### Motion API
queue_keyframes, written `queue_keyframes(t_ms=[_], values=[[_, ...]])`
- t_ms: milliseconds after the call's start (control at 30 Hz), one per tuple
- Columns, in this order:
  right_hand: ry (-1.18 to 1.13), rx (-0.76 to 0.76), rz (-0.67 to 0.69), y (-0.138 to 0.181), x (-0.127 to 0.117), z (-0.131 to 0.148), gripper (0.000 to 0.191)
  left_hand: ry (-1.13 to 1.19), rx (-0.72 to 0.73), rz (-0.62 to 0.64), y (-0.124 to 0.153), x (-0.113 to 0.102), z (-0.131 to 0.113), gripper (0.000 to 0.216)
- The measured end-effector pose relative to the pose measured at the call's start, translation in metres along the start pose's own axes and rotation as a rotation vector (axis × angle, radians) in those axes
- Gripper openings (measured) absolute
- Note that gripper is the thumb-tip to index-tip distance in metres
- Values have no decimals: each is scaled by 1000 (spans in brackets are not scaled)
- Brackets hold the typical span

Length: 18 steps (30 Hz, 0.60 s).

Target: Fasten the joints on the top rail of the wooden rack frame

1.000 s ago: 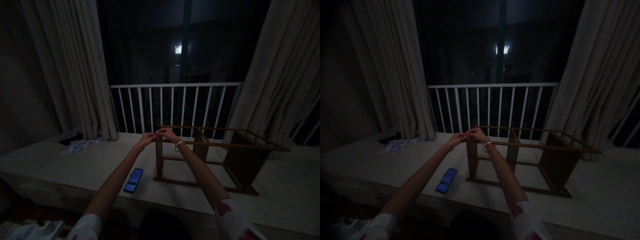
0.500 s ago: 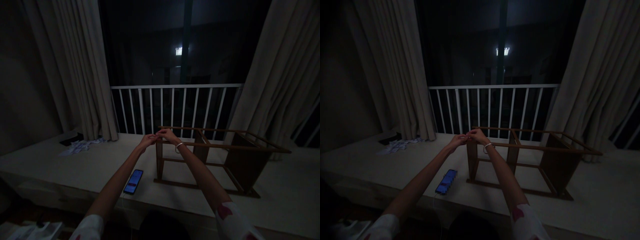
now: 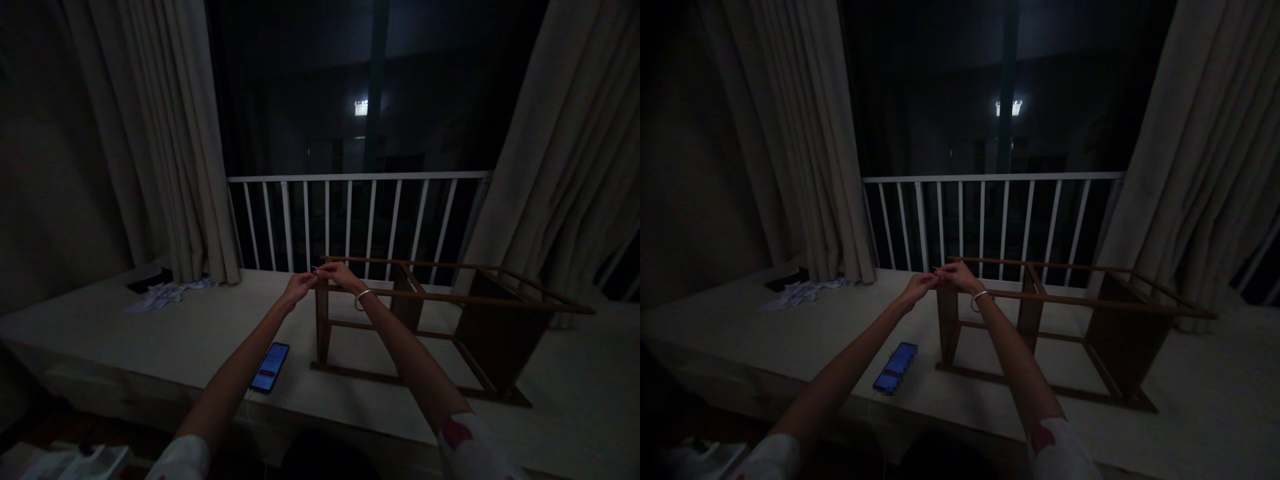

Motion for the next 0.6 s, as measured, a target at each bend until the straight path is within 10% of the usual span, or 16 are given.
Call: queue_keyframes(t_ms=[600], values=[[103,-87,-69,-4,-4,0,31,-25,-129,-143,-2,6,-29,36]])
Point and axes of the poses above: each hand's wrist, its own y-axis away from the middle knuckle, its own x-axis out of the palm, z = x × y, the point moved 3 cm from there along -y, towards the middle knuckle, and after that the axes turned 10 degrees about x, right-handed, at the moved point
